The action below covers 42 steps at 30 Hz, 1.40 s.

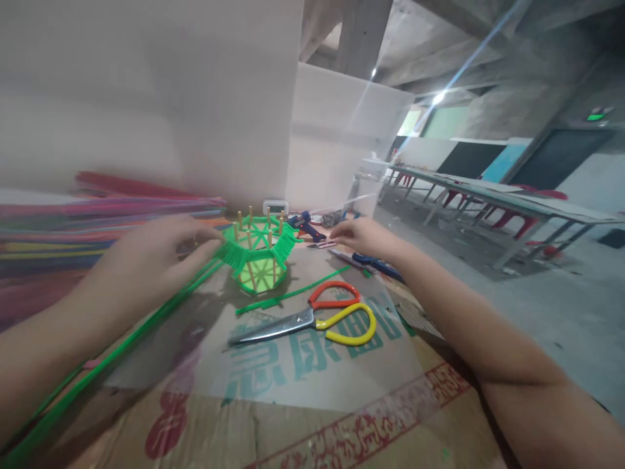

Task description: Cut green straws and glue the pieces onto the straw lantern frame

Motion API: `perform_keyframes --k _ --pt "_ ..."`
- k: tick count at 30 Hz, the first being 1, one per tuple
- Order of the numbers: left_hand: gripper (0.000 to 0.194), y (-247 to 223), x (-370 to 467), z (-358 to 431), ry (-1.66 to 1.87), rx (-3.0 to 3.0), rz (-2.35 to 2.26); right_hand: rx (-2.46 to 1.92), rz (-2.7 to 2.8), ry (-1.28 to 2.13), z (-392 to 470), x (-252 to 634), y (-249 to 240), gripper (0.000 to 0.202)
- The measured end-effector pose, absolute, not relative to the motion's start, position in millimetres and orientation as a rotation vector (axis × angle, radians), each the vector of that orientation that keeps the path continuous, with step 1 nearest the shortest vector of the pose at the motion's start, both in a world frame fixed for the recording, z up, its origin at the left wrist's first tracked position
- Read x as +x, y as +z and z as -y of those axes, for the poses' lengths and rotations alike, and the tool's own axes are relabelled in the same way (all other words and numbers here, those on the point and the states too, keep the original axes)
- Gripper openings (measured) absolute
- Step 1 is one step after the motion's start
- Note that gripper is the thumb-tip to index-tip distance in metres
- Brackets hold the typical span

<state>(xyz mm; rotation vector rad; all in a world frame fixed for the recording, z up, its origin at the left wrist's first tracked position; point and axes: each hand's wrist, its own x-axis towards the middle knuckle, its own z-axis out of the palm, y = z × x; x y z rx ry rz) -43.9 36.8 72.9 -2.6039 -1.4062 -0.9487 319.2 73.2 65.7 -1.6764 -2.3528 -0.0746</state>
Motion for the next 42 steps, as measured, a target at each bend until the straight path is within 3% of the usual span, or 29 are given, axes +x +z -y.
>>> perform_keyframes --k 7,18,26,31,34,39,42 --pt "0.033 75 -49 -39 -0.938 -2.553 1.458 -1.696 2.421 -0.088 -102 317 41 0.035" --pt "0.035 62 -55 -54 -1.016 -2.699 1.371 -1.639 2.595 -0.040 -137 313 29 0.021" --pt "0.027 62 -52 -53 -0.960 -2.687 1.120 -1.709 2.244 -0.227 -105 312 43 0.023" --pt "0.044 59 -52 -53 -0.787 -2.643 0.974 -1.422 1.875 0.006 -63 296 52 0.029" --pt "0.045 56 -51 -54 -0.741 -2.636 0.927 -1.202 1.980 0.092 -37 276 58 0.032" --pt "0.034 50 -46 -55 -0.772 -2.566 0.947 -0.895 2.259 -0.291 -20 244 60 0.022" --pt "0.042 46 -42 -53 -0.826 -2.548 0.989 -0.750 2.373 -0.511 -28 231 59 0.020"
